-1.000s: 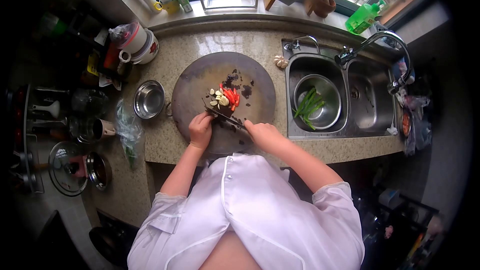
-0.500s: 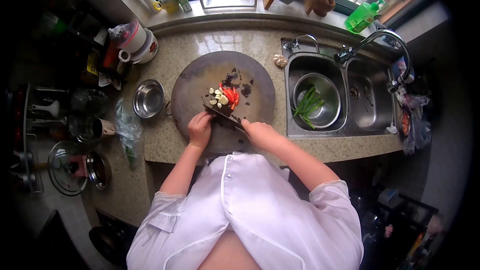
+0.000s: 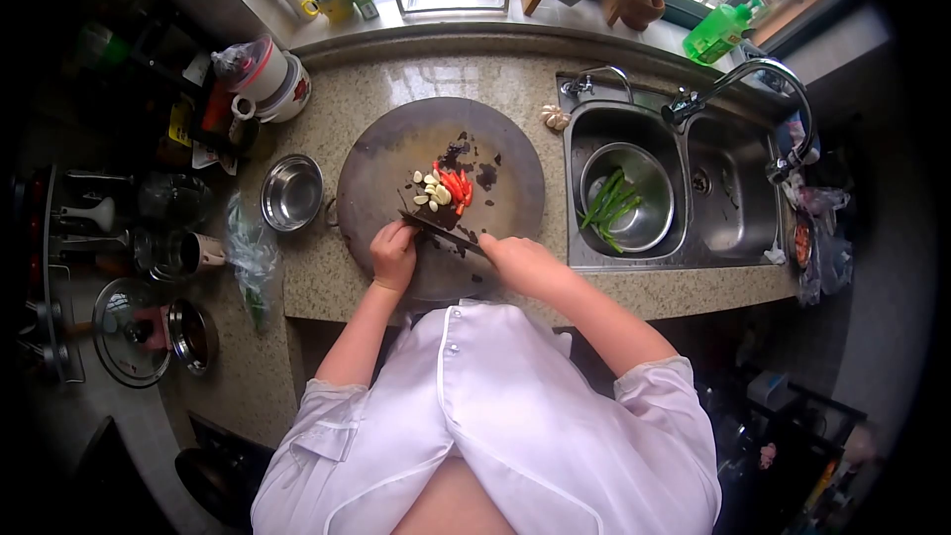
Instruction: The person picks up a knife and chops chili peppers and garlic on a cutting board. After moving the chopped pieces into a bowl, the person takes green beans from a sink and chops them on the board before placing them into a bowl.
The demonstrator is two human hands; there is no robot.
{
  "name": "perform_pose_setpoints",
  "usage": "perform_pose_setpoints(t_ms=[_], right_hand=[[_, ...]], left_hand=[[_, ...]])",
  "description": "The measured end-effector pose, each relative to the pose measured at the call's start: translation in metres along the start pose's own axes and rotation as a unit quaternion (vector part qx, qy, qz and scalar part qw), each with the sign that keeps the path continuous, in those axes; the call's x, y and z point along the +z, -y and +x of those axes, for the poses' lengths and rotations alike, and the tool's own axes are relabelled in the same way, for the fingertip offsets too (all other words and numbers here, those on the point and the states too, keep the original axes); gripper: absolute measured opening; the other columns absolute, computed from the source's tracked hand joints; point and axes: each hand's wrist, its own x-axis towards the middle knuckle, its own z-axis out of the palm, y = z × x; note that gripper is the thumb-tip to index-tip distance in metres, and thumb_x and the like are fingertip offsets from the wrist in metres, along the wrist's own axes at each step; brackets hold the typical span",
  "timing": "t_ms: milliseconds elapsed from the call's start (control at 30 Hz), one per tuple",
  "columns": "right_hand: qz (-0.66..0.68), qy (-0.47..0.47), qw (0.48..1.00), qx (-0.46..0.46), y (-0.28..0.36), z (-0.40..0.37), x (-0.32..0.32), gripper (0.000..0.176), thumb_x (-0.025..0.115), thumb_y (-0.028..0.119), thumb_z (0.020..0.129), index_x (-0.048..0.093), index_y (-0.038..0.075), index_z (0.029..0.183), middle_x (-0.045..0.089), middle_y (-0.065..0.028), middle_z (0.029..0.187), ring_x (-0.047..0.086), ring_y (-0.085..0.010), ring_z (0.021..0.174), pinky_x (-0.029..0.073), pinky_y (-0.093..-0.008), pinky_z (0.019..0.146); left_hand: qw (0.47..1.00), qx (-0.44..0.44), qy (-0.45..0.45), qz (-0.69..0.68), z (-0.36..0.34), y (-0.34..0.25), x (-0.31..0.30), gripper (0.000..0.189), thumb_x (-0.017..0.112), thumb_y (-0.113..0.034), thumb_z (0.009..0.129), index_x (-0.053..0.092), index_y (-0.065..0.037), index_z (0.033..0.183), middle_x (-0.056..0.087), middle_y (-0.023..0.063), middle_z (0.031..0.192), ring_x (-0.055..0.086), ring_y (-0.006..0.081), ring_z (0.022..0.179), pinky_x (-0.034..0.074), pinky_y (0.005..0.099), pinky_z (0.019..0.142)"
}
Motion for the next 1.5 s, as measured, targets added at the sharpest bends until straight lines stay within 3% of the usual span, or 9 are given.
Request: perform_pose_setpoints(t_ms=[367, 467, 600, 667, 767, 967, 1300, 1500], right_hand=[[0.077, -0.058, 0.995, 0.009, -0.01, -0.001, 0.024, 0.013, 0.05, 0.012, 0.093, 0.044, 0.005, 0.102, 0.064, -0.0247, 0.08, 0.062, -0.0465, 0.081, 0.047, -0.0552, 0.07], [0.142, -0.166, 0.975, 0.043, -0.022, -0.007, 0.03, 0.016, 0.052, 0.014, 0.095, 0.043, 0.005, 0.104, 0.061, -0.0273, 0.077, 0.06, -0.0487, 0.078, 0.044, -0.0555, 0.066], [0.189, -0.198, 0.959, 0.08, -0.029, -0.017, 0.027, 0.015, 0.052, 0.013, 0.095, 0.043, 0.004, 0.103, 0.061, -0.0284, 0.076, 0.059, -0.0499, 0.078, 0.044, -0.055, 0.066], [0.187, -0.197, 0.959, 0.084, -0.035, -0.02, 0.032, 0.016, 0.052, 0.014, 0.095, 0.043, 0.004, 0.103, 0.061, -0.0284, 0.076, 0.059, -0.0501, 0.078, 0.044, -0.0553, 0.066], [0.183, -0.195, 0.96, 0.087, -0.04, -0.024, 0.041, 0.017, 0.053, 0.015, 0.095, 0.043, 0.004, 0.102, 0.061, -0.0287, 0.077, 0.059, -0.0505, 0.079, 0.043, -0.0558, 0.067], [0.189, -0.197, 0.958, 0.088, -0.038, -0.031, 0.045, 0.017, 0.054, 0.015, 0.094, 0.044, 0.004, 0.101, 0.061, -0.0293, 0.077, 0.058, -0.0513, 0.08, 0.043, -0.0562, 0.068], [0.189, -0.194, 0.959, 0.077, -0.032, -0.031, 0.046, 0.016, 0.054, 0.015, 0.094, 0.045, 0.003, 0.1, 0.061, -0.0292, 0.077, 0.058, -0.0509, 0.079, 0.043, -0.0562, 0.067], [0.205, -0.184, 0.956, 0.098, -0.032, -0.03, 0.046, 0.015, 0.055, 0.014, 0.093, 0.046, 0.003, 0.1, 0.061, -0.0289, 0.076, 0.059, -0.0503, 0.078, 0.043, -0.0547, 0.066]], left_hand=[[0.999, -0.026, -0.009, -0.036, 0.009, -0.005, -0.001, 0.01, 0.067, 0.002, 0.077, 0.067, -0.004, 0.085, 0.066, 0.0115, 0.088, 0.065, 0.0325, 0.08, 0.053, 0.0401, 0.072], [0.996, -0.067, 0.005, -0.052, 0.014, -0.012, -0.005, 0.009, 0.07, -0.003, 0.079, 0.068, -0.003, 0.088, 0.064, 0.0109, 0.089, 0.064, 0.0314, 0.079, 0.052, 0.0392, 0.071], [0.997, -0.065, 0.045, -0.012, 0.033, -0.022, 0.0, 0.023, 0.075, -0.011, 0.078, 0.069, -0.006, 0.1, 0.059, 0.0097, 0.096, 0.058, 0.0286, 0.09, 0.049, 0.0386, 0.078], [0.993, -0.066, 0.094, -0.015, 0.044, -0.029, 0.005, 0.035, 0.078, -0.016, 0.076, 0.068, -0.008, 0.109, 0.055, 0.0101, 0.101, 0.052, 0.03, 0.095, 0.045, 0.0402, 0.083], [0.993, -0.065, 0.098, 0.003, 0.055, -0.039, 0.018, 0.037, 0.078, -0.014, 0.075, 0.067, -0.008, 0.11, 0.053, 0.0109, 0.101, 0.05, 0.0307, 0.096, 0.044, 0.0407, 0.085], [0.995, -0.065, 0.08, -0.018, 0.046, -0.027, 0.036, 0.028, 0.077, -0.01, 0.075, 0.066, -0.005, 0.1, 0.054, 0.0115, 0.1, 0.051, 0.0315, 0.095, 0.045, 0.0408, 0.084], [0.996, -0.053, 0.057, -0.047, 0.017, -0.018, 0.005, 0.022, 0.075, -0.004, 0.074, 0.065, -0.002, 0.093, 0.058, 0.0125, 0.102, 0.056, 0.0327, 0.099, 0.048, 0.0405, 0.085], [0.997, -0.039, 0.072, -0.017, 0.006, 0.01, -0.024, 0.026, 0.074, -0.003, 0.075, 0.064, -0.003, 0.099, 0.059, 0.0132, 0.106, 0.057, 0.0333, 0.099, 0.047, 0.0406, 0.087]])
